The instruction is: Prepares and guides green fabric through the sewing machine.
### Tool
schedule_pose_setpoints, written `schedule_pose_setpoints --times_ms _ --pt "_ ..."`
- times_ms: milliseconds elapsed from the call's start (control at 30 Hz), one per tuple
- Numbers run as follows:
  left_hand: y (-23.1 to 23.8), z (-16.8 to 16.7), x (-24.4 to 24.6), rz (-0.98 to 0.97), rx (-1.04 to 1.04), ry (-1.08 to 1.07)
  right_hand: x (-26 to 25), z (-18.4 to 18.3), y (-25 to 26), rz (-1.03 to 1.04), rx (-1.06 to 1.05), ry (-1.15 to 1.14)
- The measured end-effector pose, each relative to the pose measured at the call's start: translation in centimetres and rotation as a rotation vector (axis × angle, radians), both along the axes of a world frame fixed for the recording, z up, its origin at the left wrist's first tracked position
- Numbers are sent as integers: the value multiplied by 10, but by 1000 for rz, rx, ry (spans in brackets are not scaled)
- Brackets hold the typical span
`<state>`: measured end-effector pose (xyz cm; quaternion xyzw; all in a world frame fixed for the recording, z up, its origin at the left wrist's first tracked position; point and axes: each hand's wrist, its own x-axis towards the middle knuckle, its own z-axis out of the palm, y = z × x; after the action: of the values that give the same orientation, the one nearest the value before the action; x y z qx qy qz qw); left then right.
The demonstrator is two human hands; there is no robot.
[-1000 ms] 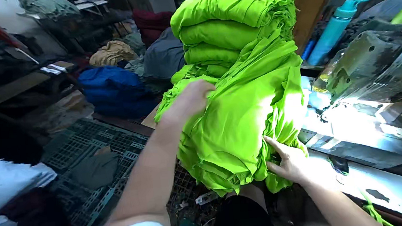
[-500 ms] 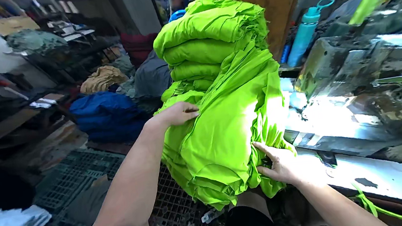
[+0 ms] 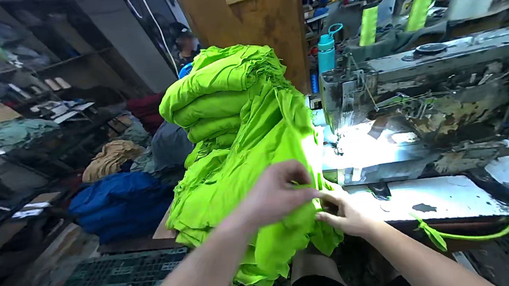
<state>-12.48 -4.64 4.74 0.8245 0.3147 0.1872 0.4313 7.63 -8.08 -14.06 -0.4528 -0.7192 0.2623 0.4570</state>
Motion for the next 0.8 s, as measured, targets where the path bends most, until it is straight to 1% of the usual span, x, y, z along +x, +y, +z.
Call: schedule_pose_setpoints --times_ms 33,67,100,167,200,300,367,400,467,500,567,633,667,733,800 --pt "-17 -19 20 -47 -136 -187 4 0 -11 -66 22 146" --pt "-32 -40 37 -73 -290 -325 10 1 -22 -141 -1 236" --pt "-44 -59 51 -72 -437 -396 20 3 -34 -216 -87 247" --pt "-60 -97 71 -3 -647 -450 47 6 -57 -335 -337 114" --pt "-65 -117 77 47 -696 -464 60 4 -70 -371 -436 43" --pt "-72 -166 84 171 -689 -528 87 -4 -110 -467 -476 -92" --pt "-76 -185 80 220 -689 -542 96 -7 -134 -477 -523 -147" --pt "-77 -193 78 218 -650 -537 98 -10 -143 -488 -513 -173" --pt "-78 -205 72 178 -469 -485 95 -18 -154 -518 -417 -223" --pt "-80 -208 69 153 -381 -450 92 -22 -157 -528 -338 -244" --pt "-85 -207 63 85 -296 -382 84 -31 -160 -531 -111 -278" --pt "-91 -203 60 24 -300 -353 80 -42 -159 -466 172 -312" --pt "-94 -201 59 7 -309 -344 78 -46 -157 -426 277 -331" --pt "-98 -194 58 -9 -411 -341 73 -51 -155 -389 408 -367" --pt "-100 -188 59 -12 -559 -360 67 -53 -152 -370 474 -375"
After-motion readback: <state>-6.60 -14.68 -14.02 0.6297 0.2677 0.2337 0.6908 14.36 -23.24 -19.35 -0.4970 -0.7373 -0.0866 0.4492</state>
